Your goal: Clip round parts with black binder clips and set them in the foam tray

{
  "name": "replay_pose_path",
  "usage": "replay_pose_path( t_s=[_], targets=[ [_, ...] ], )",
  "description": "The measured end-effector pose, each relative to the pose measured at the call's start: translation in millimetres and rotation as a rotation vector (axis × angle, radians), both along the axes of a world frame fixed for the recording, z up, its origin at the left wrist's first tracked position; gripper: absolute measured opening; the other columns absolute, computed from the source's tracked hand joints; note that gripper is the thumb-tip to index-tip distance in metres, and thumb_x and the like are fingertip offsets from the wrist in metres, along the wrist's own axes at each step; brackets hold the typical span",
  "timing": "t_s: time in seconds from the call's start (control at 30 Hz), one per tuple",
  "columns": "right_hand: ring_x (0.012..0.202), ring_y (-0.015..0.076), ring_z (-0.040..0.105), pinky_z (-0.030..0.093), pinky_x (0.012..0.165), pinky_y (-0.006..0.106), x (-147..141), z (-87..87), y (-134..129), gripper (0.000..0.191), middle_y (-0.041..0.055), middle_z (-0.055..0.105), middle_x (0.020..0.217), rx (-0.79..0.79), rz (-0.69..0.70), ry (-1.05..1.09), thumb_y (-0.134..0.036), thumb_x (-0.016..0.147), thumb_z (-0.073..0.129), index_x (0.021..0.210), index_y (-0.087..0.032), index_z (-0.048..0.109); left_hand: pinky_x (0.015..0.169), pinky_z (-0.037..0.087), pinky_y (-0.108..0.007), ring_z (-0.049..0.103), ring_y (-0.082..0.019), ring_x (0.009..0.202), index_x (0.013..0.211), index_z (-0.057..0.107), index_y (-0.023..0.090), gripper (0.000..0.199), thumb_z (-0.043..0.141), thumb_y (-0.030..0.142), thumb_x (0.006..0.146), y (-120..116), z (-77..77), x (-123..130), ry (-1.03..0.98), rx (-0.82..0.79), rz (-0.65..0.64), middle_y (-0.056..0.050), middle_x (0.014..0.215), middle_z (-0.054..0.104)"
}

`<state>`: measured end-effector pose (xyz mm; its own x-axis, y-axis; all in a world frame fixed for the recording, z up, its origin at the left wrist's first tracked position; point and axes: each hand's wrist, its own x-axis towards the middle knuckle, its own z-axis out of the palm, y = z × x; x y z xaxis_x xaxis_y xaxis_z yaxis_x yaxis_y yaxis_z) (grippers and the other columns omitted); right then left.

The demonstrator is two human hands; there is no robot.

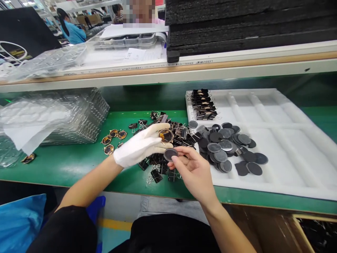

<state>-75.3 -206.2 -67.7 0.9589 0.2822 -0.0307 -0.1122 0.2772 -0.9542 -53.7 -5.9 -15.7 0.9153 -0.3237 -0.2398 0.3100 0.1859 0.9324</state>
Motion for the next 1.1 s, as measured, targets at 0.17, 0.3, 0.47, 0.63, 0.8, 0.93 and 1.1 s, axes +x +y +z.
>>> replay_pose_path(
  t_s=[0.17, 0.3, 0.47, 0.63, 0.8, 0.93, 1.1],
  targets=[
    [0.079, 0.0164, 0.071, 0.062, 0.073, 0.03, -4, -1.0, 11, 0.034, 0.0019, 0.069, 0.089, -0.109, -0.214, -0.103, -0.035, 0.086, 0.081, 0.105, -0.023, 0.056, 0.098, 0.06, -0.035, 0.06, -0.027, 0.133, 0.146, 0.056, 0.029, 0.045, 0.049, 0.046, 0.105, -18, -7.1, -12, -0.157, 0.167, -0.021, -0.012, 0.154, 0.054],
    [0.071, 0.0136, 0.064, 0.055, 0.065, 0.028, -2, -6.1, 10, 0.028, -0.0013, 0.063, 0.08, -0.307, -0.402, -0.314, -0.031, 0.09, 0.077, 0.104, -0.024, 0.053, 0.098, 0.061, -0.035, 0.057, -0.026, 0.136, 0.146, 0.053, 0.028, 0.044, 0.053, 0.039, 0.104, -24, -5.7, -19, -0.259, 0.303, -0.047, -0.01, 0.158, 0.049],
    [0.076, 0.0157, 0.056, 0.052, 0.07, 0.033, 2, -10.6, 1, 0.035, 0.0034, 0.06, 0.096, -0.47, -0.381, -0.401, -0.035, 0.092, 0.075, 0.121, -0.024, 0.06, 0.083, 0.064, -0.032, 0.073, -0.016, 0.095, 0.149, 0.049, 0.029, 0.044, 0.047, 0.033, 0.105, -27, -16.0, -23, -0.347, 0.482, 0.014, -0.01, 0.144, 0.062],
    [0.095, 0.02, 0.068, 0.059, 0.079, 0.031, 1, -8.6, -7, 0.026, 0.0059, 0.071, 0.113, -0.142, 0.019, -0.164, -0.035, 0.09, 0.078, 0.114, -0.027, 0.07, 0.08, 0.059, -0.031, 0.073, -0.017, 0.081, 0.156, 0.041, 0.026, 0.052, 0.047, 0.037, 0.105, -28, -30.3, -37, -0.643, 0.866, 0.025, -0.004, 0.099, 0.075],
    [0.086, 0.0176, 0.071, 0.061, 0.078, 0.028, -2, -10.1, -18, 0.021, 0.0041, 0.075, 0.097, -0.035, 0.037, -0.048, -0.034, 0.086, 0.083, 0.103, -0.024, 0.074, 0.076, 0.054, -0.03, 0.072, -0.018, 0.078, 0.127, 0.066, 0.022, 0.04, 0.041, 0.046, 0.106, 13, -11.1, -11, -0.892, 1.266, -0.031, -0.005, 0.093, 0.077],
    [0.082, 0.0153, 0.069, 0.058, 0.077, 0.025, -3, -12.7, -24, 0.02, 0.0037, 0.075, 0.093, 0.024, 0.056, 0.03, -0.033, 0.083, 0.086, 0.094, -0.022, 0.073, 0.068, 0.047, -0.032, 0.069, -0.025, 0.076, 0.099, 0.069, 0.019, 0.048, 0.056, 0.065, 0.093, 90, -7.4, 44, -0.553, 1.77, 0.098, -0.008, 0.084, 0.074],
    [0.074, 0.0122, 0.061, 0.054, 0.068, 0.022, 0, -11.5, -19, 0.028, 0.0037, 0.071, 0.093, 0.073, 0.149, 0.181, -0.041, 0.085, 0.084, 0.102, -0.021, 0.074, 0.068, 0.04, -0.031, 0.069, -0.025, 0.078, 0.086, 0.067, 0.02, 0.042, 0.05, 0.056, 0.098, 140, -32.8, 78, -0.494, 1.971, -0.181, -0.011, 0.087, 0.073]
  ],
)
